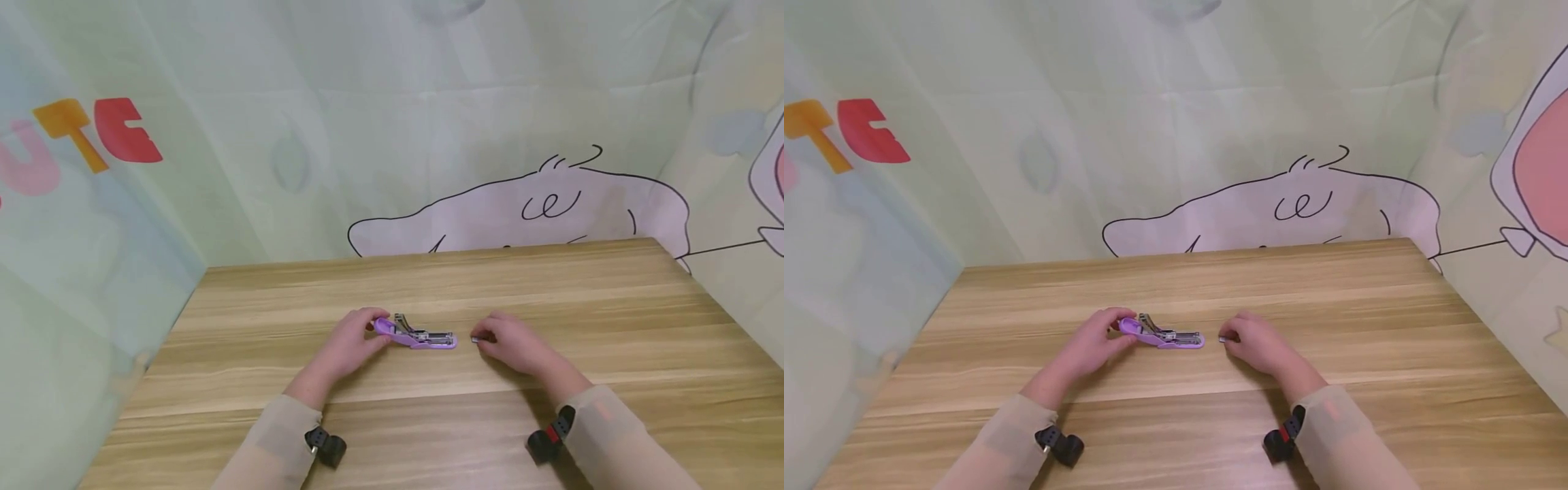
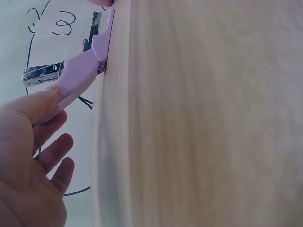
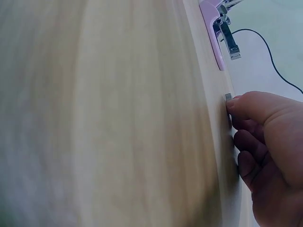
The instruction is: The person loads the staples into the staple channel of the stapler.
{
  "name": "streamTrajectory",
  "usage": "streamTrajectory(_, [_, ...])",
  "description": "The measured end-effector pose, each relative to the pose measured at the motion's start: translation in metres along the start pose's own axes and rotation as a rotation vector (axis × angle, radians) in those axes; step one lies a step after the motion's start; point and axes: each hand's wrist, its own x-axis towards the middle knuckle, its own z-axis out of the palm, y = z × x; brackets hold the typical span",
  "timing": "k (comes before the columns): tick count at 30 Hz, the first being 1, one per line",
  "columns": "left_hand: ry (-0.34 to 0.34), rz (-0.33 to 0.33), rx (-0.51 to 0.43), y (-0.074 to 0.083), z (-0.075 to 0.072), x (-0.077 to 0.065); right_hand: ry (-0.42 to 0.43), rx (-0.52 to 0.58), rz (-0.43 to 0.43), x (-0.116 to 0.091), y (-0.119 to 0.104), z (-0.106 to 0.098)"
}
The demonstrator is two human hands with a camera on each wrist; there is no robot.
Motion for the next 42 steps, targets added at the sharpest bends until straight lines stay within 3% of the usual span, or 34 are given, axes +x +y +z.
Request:
streamTrajectory(7, [0.000, -0.007, -0.023, -0.001, 0.000, 0.000, 0.001, 0.037, 0.035, 0.004, -0.004, 0.003])
streamTrajectory(15, [0.001, -0.004, -0.036, 0.000, 0.000, 0.000, 0.070, 0.096, 0.031, 0.005, -0.006, 0.003])
streamTrajectory(24, [0.006, -0.004, -0.076, -0.001, 0.001, 0.000, 0.121, 0.098, -0.068, 0.010, -0.014, 0.006])
streamTrajectory(42, [0.011, -0.014, -0.096, -0.003, 0.001, 0.000, 0.085, 0.098, -0.171, 0.024, -0.033, 0.019])
